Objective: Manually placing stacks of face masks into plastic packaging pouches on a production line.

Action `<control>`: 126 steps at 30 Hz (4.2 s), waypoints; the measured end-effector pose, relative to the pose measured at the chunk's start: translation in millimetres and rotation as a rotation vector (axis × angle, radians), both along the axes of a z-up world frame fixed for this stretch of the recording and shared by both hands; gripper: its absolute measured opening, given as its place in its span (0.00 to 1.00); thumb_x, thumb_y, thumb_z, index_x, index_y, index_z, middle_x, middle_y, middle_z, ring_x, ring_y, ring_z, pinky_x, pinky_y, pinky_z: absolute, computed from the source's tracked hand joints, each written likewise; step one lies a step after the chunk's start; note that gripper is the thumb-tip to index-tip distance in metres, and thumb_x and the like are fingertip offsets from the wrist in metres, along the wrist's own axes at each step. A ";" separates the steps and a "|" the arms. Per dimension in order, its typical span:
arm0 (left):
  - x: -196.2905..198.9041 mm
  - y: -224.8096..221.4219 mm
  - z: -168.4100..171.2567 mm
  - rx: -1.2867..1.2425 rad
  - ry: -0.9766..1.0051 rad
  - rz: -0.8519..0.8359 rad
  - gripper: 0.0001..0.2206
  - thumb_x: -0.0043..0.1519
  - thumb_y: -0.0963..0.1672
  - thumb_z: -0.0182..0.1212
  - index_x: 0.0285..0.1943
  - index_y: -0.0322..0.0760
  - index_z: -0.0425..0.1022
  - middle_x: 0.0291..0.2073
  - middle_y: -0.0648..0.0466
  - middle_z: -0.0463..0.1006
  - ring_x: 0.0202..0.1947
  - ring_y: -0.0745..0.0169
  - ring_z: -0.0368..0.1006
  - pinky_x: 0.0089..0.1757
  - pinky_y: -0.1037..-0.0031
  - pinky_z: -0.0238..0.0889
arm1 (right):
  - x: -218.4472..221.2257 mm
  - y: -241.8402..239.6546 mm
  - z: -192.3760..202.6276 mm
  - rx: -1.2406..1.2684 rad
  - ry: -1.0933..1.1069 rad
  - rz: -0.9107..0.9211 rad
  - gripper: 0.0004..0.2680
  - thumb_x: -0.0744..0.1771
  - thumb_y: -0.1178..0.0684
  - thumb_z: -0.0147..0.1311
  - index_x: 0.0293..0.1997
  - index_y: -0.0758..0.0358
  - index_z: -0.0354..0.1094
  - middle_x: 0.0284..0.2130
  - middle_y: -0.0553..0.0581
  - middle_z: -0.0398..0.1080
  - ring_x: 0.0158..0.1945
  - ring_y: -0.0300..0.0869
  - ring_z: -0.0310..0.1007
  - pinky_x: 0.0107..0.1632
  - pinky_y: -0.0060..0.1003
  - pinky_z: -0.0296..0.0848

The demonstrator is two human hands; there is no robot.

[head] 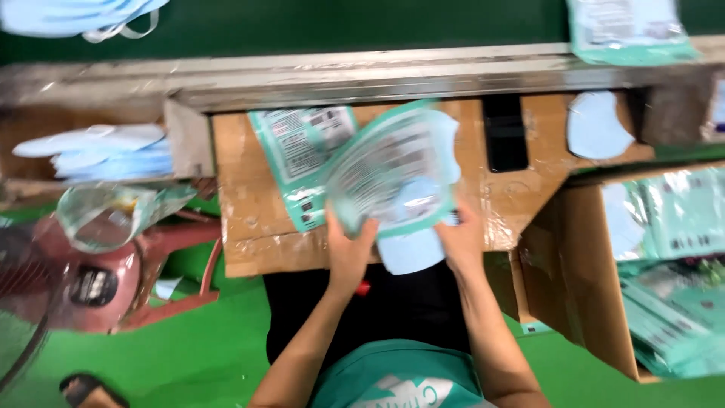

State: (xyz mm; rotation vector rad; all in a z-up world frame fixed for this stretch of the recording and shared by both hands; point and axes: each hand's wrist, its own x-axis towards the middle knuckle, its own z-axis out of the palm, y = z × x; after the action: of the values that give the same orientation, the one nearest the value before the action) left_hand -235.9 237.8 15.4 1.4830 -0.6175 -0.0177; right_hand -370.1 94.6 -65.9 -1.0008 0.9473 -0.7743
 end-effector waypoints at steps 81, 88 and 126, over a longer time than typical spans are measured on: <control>40.8 -8.2 33.5 0.200 -0.136 -0.214 0.02 0.61 0.38 0.65 0.40 0.31 0.78 0.35 0.51 0.81 0.39 0.55 0.75 0.42 0.67 0.69 | 11.3 -22.5 27.2 0.044 -0.185 0.390 0.10 0.65 0.61 0.61 0.50 0.70 0.71 0.39 0.55 0.77 0.42 0.40 0.77 0.45 0.36 0.77; 171.7 -61.4 50.7 0.287 -0.519 -0.032 0.18 0.59 0.42 0.69 0.57 0.34 0.72 0.55 0.47 0.74 0.56 0.46 0.70 0.56 0.61 0.63 | 16.5 -95.9 73.6 -0.275 -0.259 0.272 0.14 0.69 0.58 0.59 0.61 0.70 0.65 0.53 0.58 0.73 0.54 0.43 0.76 0.59 0.40 0.76; 5.5 -24.1 -107.5 0.468 0.206 -0.601 0.38 0.59 0.44 0.63 0.83 0.43 0.54 0.70 0.44 0.69 0.70 0.45 0.67 0.66 0.59 0.63 | -7.0 -7.1 -8.1 -0.700 0.095 0.582 0.32 0.67 0.52 0.58 0.80 0.66 0.39 0.66 0.63 0.61 0.65 0.45 0.68 0.69 0.40 0.65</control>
State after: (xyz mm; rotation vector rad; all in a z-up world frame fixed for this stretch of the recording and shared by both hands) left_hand -230.5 213.7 -92.2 1.6579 -0.9090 -0.8176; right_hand -377.1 87.5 -74.0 -1.8333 0.4017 -0.5611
